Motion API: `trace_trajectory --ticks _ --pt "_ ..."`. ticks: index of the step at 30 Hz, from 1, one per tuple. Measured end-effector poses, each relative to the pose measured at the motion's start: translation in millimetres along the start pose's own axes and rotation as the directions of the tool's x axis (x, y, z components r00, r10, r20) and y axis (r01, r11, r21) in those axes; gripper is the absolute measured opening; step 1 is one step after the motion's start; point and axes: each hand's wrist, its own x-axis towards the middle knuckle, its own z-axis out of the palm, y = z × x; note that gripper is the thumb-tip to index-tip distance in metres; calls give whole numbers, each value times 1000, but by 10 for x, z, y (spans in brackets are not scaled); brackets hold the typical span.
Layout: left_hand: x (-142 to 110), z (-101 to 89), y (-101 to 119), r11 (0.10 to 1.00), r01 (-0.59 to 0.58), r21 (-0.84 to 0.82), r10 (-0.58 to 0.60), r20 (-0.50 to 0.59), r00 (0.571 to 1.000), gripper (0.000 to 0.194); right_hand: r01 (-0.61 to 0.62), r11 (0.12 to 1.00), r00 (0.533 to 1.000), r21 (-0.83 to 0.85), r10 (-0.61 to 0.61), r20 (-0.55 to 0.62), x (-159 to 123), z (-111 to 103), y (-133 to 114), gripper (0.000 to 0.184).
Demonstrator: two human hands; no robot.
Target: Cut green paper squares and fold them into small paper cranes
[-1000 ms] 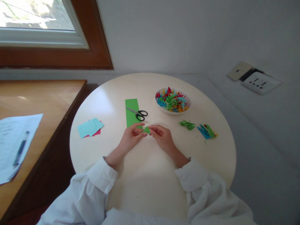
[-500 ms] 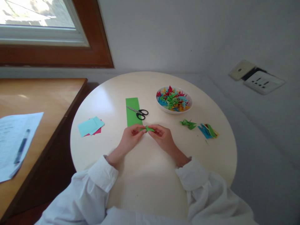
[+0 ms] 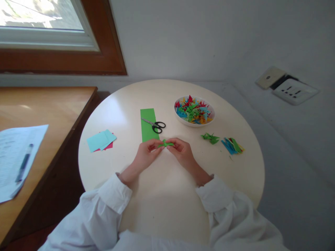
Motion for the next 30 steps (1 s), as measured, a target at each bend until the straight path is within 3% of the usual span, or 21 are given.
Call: trace_trajectory --ticks 8,14,21,30 --pt "-24 -8 36 999 -39 20 37 91 995 17 -11 1000 999 4 11 41 12 -42 -45 7" --pt "-31 -12 42 998 -52 38 47 116 992 16 3 1000 998 -17 -2 67 9 -14 -18 12" --pt "-30 9 -17 1000 -18 8 17 9 1000 18 62 994 998 -92 -60 21 -12 17 18 14" --pt "-23 17 -54 996 -45 71 43 31 999 12 110 983 993 -148 -115 -24 -4 34 47 10"
